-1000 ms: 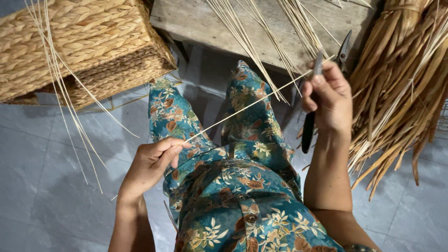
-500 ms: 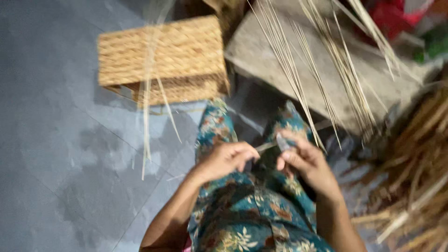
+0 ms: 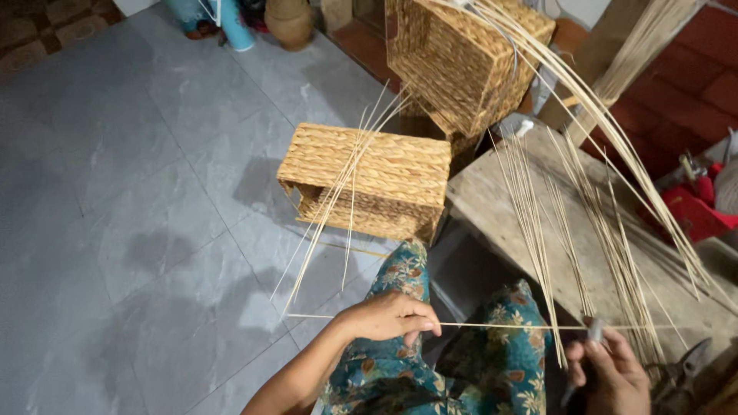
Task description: The person sits at a low wooden table and repeatedly picks up thin bamboo strips. Using a small knife, they scrape and smooth the strips, then place them back on the table. Scissors and a woven basket are visible nearby.
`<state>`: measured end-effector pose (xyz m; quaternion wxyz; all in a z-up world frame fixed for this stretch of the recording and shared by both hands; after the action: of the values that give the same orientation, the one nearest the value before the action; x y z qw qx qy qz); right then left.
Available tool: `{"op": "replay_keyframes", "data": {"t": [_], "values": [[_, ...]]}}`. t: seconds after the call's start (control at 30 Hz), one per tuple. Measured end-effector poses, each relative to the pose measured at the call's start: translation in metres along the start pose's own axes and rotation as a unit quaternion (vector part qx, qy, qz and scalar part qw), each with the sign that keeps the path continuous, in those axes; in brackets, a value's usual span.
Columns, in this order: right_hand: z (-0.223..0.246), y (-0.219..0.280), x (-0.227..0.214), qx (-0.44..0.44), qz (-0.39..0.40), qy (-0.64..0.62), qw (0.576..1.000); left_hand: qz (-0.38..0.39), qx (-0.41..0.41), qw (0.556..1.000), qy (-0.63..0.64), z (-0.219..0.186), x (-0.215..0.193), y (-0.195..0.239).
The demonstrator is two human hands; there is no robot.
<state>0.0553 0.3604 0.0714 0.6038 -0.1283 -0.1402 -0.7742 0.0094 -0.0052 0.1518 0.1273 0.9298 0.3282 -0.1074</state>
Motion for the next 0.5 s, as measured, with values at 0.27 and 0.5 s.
{"op": "replay_keyframes", "data": {"t": [0.27, 0.5], "values": [[-0.025, -0.003, 0.001, 0.043, -0.015, 0.002, 0.999, -0.236, 0.175, 0.945, -0.143, -0.042, -0.003, -0.007], [0.001, -0.006, -0.075, 0.003, -0.102, 0.102, 0.99, -0.239, 0.14, 0.946, -0.169, -0.037, -0.011, -0.001]]}}
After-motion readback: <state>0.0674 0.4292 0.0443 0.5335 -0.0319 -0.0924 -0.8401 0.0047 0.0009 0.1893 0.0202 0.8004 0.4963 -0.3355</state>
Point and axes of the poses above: each hand's wrist, its own y-axis away from the middle knuckle, its own x-axis out of the palm, z = x × y, the point moved 8 cm from there along -y, towards the middle knuckle
